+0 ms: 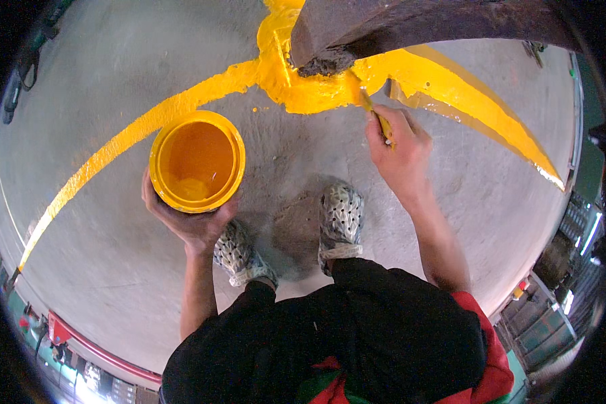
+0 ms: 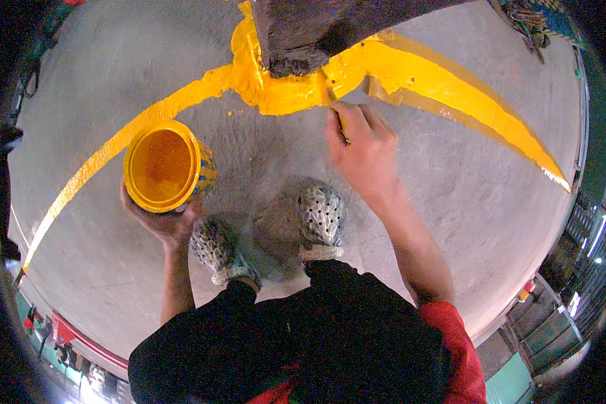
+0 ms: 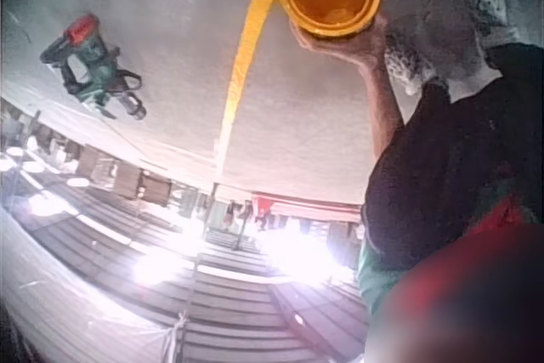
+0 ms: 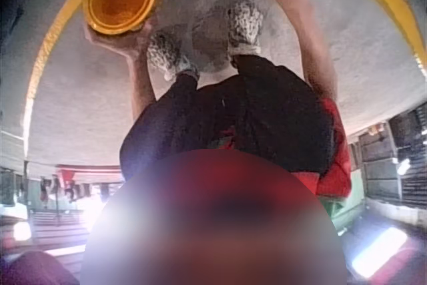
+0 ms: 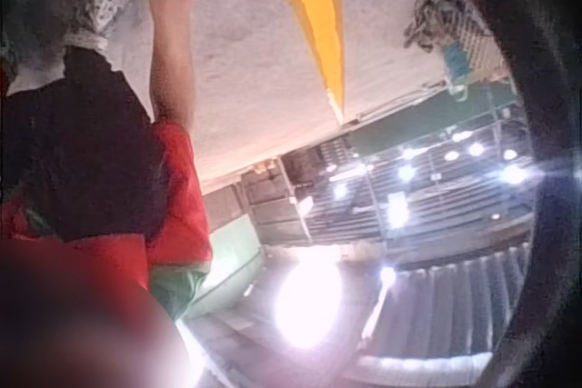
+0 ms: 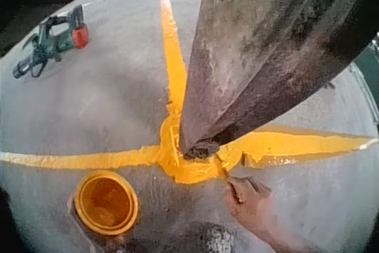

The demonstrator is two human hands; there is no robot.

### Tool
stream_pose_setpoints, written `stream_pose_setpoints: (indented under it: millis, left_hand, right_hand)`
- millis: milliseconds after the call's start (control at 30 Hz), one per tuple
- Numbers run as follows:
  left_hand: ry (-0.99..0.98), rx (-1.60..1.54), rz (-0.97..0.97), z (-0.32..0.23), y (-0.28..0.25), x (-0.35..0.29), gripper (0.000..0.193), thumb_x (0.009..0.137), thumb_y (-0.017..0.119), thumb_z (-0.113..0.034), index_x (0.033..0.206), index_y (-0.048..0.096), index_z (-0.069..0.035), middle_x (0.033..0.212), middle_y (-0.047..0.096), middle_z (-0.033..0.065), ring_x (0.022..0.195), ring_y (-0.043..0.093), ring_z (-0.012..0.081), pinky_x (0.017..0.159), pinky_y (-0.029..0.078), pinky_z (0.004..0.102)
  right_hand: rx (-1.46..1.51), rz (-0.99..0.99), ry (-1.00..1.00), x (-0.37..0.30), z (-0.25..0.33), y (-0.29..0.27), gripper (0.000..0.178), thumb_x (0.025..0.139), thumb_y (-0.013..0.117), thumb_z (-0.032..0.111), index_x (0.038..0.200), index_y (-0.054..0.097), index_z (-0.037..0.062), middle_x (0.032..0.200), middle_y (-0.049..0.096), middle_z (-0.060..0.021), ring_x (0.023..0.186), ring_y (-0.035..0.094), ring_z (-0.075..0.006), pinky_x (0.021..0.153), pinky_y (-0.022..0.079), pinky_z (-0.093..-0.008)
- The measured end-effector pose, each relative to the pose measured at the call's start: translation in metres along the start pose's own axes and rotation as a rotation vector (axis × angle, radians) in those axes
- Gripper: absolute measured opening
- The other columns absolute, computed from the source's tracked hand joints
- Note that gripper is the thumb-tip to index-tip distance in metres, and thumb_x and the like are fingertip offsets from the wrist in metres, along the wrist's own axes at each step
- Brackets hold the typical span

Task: The person paints a yellow line on a concrete floor using a paintbrush and a small yellow paint container. They repeatedly dip the brush into the paint and apply it along a pre-marked path, extending the line across the floor.

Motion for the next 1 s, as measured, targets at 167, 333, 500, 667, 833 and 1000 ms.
stream_pose_setpoints:
  millis: [167, 333, 500, 667, 833, 1000]
  left_hand:
    - [-0.005, 0.077, 0.006, 0.000, 0.001, 0.000, 0.121, 0.068, 0.089, -0.061, 0.151, 0.022, -0.004, 0.142, 0.037, 0.0167, 0.135, 0.043, 0.0307, 0.114, 0.036, 0.0464]
    - [0.019, 0.064, 0.008, -0.001, 0.000, 0.001, 0.121, 0.067, 0.090, -0.059, 0.150, 0.023, -0.002, 0.142, 0.037, 0.0169, 0.134, 0.043, 0.0310, 0.113, 0.035, 0.0462]
    - [0.015, -0.016, 0.007, 0.002, 0.002, 0.002, 0.120, 0.067, 0.091, -0.057, 0.150, 0.023, -0.002, 0.141, 0.037, 0.0165, 0.134, 0.043, 0.0313, 0.113, 0.035, 0.0458]
    - [0.011, 0.002, 0.001, 0.002, 0.000, 0.002, 0.120, 0.067, 0.092, -0.055, 0.150, 0.023, -0.002, 0.141, 0.038, 0.0165, 0.134, 0.042, 0.0312, 0.113, 0.035, 0.0456]
    - [0.049, 0.089, 0.027, -0.003, 0.001, 0.005, 0.119, 0.067, 0.092, -0.053, 0.150, 0.024, -0.003, 0.141, 0.038, 0.0162, 0.134, 0.042, 0.0311, 0.113, 0.035, 0.0457]
    - [0.039, 0.013, 0.007, -0.003, 0.000, 0.005, 0.118, 0.067, 0.092, -0.053, 0.150, 0.024, -0.003, 0.142, 0.038, 0.0162, 0.135, 0.041, 0.0311, 0.113, 0.035, 0.0457]
  right_hand:
    - [-0.040, 0.005, 0.073, 0.003, -0.011, -0.003, 0.015, 0.086, 0.075, 0.006, 0.100, 0.071, 0.0044, 0.084, 0.070, -0.0157, 0.070, 0.070, -0.0309, 0.062, 0.055, -0.0370]
    - [-0.138, -0.066, 0.147, 0.009, -0.030, -0.019, 0.015, 0.086, 0.075, 0.006, 0.101, 0.072, 0.0047, 0.089, 0.072, -0.0168, 0.076, 0.072, -0.0325, 0.068, 0.056, -0.0379]
    - [-0.067, -0.001, 0.014, 0.004, -0.021, -0.008, 0.016, 0.085, 0.075, 0.006, 0.100, 0.071, 0.0041, 0.092, 0.073, -0.0163, 0.079, 0.072, -0.0327, 0.069, 0.057, -0.0385]
    - [-0.060, 0.005, 0.027, 0.005, -0.023, -0.006, 0.015, 0.085, 0.074, 0.006, 0.099, 0.071, 0.0033, 0.090, 0.073, -0.0157, 0.078, 0.072, -0.0317, 0.068, 0.057, -0.0377]
    - [-0.094, 0.030, 0.041, 0.008, -0.026, -0.008, 0.011, 0.086, 0.072, 0.007, 0.096, 0.069, 0.0042, 0.086, 0.069, -0.0161, 0.077, 0.068, -0.0344, 0.067, 0.055, -0.0430]
    - [-0.072, 0.023, 0.047, 0.008, -0.027, -0.010, 0.014, 0.086, 0.074, 0.005, 0.100, 0.071, 0.0033, 0.088, 0.072, -0.0154, 0.076, 0.072, -0.0311, 0.066, 0.056, -0.0365]
Point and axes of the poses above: each hand's wrist, its own x-axis towards the middle knuckle, its own y-axis out of the palm, z = x × y, the point moved 8 cm from there along x, towards the middle knuckle
